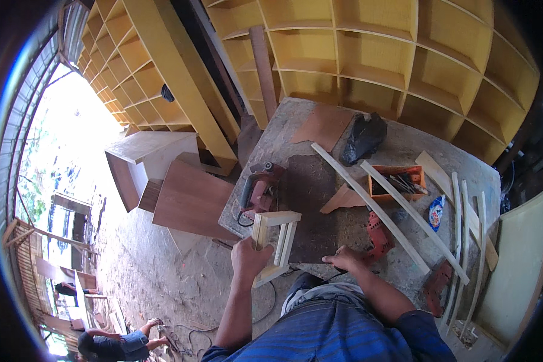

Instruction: The person measures and marks wooden strips using a tape measure and pencil, then assembles them into rectangular frames on a workbench. They repeatedly measure, mark, and fit the pieces together to form the frame structure.

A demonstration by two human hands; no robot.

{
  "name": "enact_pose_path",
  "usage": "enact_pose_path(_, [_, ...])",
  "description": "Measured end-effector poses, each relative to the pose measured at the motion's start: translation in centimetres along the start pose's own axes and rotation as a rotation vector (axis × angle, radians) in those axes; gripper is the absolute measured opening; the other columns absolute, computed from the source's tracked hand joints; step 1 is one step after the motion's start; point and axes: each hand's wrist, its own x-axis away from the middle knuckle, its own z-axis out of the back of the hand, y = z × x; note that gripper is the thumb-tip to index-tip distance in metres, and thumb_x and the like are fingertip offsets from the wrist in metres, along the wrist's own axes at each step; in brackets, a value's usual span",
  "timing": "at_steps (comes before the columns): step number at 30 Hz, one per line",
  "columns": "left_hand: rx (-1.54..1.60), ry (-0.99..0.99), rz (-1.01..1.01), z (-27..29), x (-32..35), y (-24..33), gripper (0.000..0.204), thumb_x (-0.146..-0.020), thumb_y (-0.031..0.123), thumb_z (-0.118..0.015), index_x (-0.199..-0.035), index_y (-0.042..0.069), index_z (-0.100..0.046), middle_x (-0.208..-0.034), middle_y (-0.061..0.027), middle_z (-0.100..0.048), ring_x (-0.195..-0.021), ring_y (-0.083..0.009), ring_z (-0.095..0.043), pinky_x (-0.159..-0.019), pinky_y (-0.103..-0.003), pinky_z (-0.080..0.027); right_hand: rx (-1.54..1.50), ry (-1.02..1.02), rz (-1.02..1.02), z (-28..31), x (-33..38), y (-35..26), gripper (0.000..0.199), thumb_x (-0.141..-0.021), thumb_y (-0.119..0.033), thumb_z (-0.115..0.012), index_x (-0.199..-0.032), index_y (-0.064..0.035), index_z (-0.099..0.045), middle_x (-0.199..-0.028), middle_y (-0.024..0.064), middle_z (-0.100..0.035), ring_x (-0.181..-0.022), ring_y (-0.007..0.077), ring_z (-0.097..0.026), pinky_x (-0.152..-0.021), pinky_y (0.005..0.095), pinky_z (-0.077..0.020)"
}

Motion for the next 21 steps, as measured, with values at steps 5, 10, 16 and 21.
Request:
enact_pose_path(5, [-0.098,-0.135,-0.241,-0.2,0.7,-0.3,0.041,-0.069,0.035,-0.076,-0.093,0.002,-0.073,-0.083,-0.0217,-0.072,-0.083,-0.041,-0.072,-0.079,-0.05,-0.056,-0.061,0.04,0.053,-2.7,-2.1,2.2,0.056,-0.077,-0.061,-0.08,-0.081,-0.0056,-0.079,-0.091,0.0169,-0.078,-0.089,0.0304,-0.075,-0.085,0.0398,-0.0548])
enact_pose_path(10, [-0.37,-0.366,-0.777,-1.5,-2.3,1.0,0.041,-0.07,0.026,-0.081,-0.107,0.012,-0.074,-0.1,-0.0124,-0.072,-0.105,-0.0334,-0.067,-0.096,-0.045,-0.052,-0.176,-0.012,0.212,-3.8,-2.5,4.7,0.052,-0.08,-0.057,-0.08,-0.075,-0.0059,-0.075,-0.076,0.0108,-0.073,-0.072,0.0211,-0.068,-0.072,0.0366,-0.0515])
enact_pose_path(16, [-0.619,-0.318,-1.258,-5.8,-5.7,5.0,0.019,-0.079,0.015,-0.071,-0.098,0.015,-0.073,-0.101,-0.0054,-0.07,-0.117,-0.0264,-0.061,-0.104,-0.043,-0.044,-0.398,0.101,0.137,-4.9,-0.7,6.8,0.047,-0.083,-0.053,-0.08,-0.075,-0.0066,-0.073,-0.071,0.0041,-0.068,-0.068,0.0137,-0.062,-0.067,0.0318,-0.0478])
enact_pose_path(21, [-0.624,-0.353,-1.311,-9.4,-9.8,5.7,0.021,-0.081,0.012,-0.068,-0.101,0.014,-0.073,-0.104,-0.0073,-0.069,-0.118,-0.0279,-0.061,-0.109,-0.045,-0.042,-0.512,0.233,0.136,-4.1,4.0,4.9,0.043,-0.085,-0.046,-0.08,-0.086,-0.0037,-0.075,-0.072,0.0023,-0.068,-0.068,0.0127,-0.061,-0.066,0.0308,-0.0473])
